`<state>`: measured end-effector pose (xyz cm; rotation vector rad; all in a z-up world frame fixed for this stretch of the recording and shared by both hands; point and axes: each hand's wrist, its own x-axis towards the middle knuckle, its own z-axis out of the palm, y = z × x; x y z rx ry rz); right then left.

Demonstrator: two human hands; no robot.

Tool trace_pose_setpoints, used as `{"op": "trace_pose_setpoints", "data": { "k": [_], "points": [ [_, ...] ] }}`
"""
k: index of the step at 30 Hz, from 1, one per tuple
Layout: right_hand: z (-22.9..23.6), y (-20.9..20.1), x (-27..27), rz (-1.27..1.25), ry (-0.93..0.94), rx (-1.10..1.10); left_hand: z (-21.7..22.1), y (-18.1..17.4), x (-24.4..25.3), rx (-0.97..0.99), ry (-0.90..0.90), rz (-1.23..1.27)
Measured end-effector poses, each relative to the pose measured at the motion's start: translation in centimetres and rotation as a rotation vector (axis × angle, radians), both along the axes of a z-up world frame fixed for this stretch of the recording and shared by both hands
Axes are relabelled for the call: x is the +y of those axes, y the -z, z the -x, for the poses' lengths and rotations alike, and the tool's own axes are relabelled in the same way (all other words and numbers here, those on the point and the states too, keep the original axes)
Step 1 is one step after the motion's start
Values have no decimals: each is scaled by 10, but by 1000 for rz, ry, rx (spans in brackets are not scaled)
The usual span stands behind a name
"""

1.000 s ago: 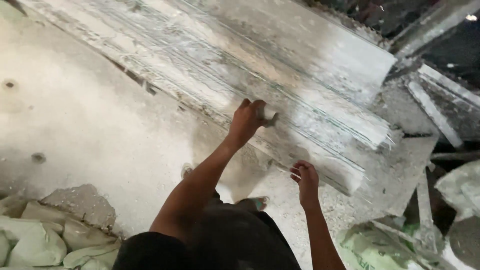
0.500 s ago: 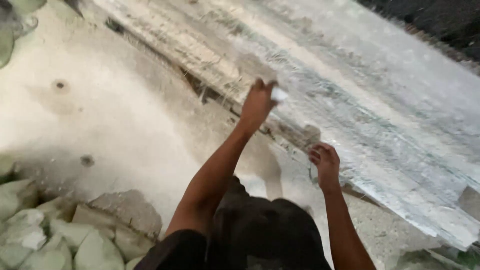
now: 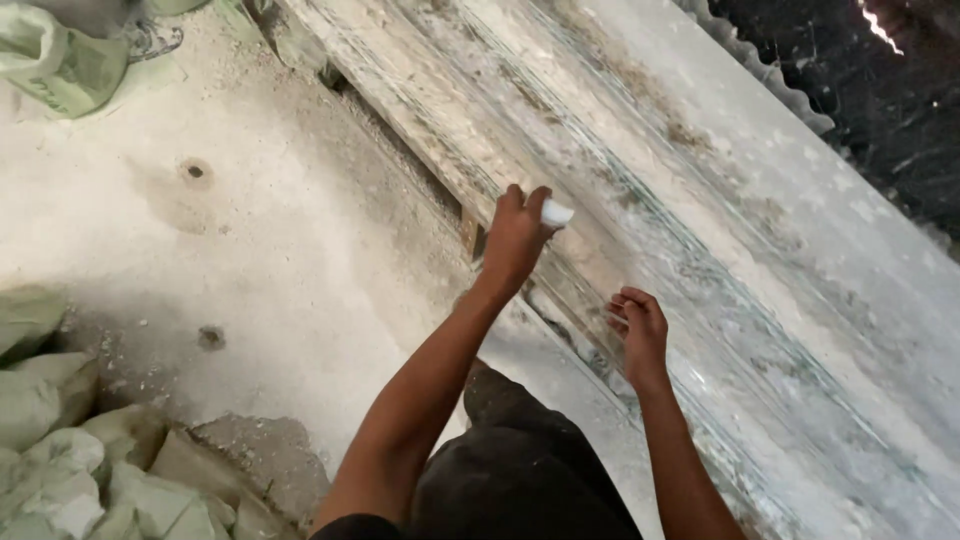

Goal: Applying plaster mix over fiberglass mesh in long architectural molds to create gypsum decorative pieces.

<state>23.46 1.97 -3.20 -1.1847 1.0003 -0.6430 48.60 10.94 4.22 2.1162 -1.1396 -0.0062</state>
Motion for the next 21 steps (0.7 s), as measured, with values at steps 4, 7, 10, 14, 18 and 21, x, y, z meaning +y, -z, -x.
{"op": "trace_pose_setpoints", "data": {
  "k": [4, 7, 10, 14, 18, 21],
  "points": [
    [-97, 1, -21, 10, 28, -9, -89, -2, 5, 39, 212, -74],
    [-192, 11, -40, 55, 17, -45, -190, -12, 12, 51, -104, -78],
    [-273, 9, -58, 90, -20, -26, -254, -17, 14, 139, 137, -95],
    [-361, 13, -73, 205, -162, 42, -365, -21, 17, 168, -32, -125],
    [-439, 8, -93, 470, -259, 163, -504, 21, 3, 155, 10, -115],
    [-496, 16, -106, 461, -251, 240, -620, -20, -10, 113, -261, 100]
  ]
}}
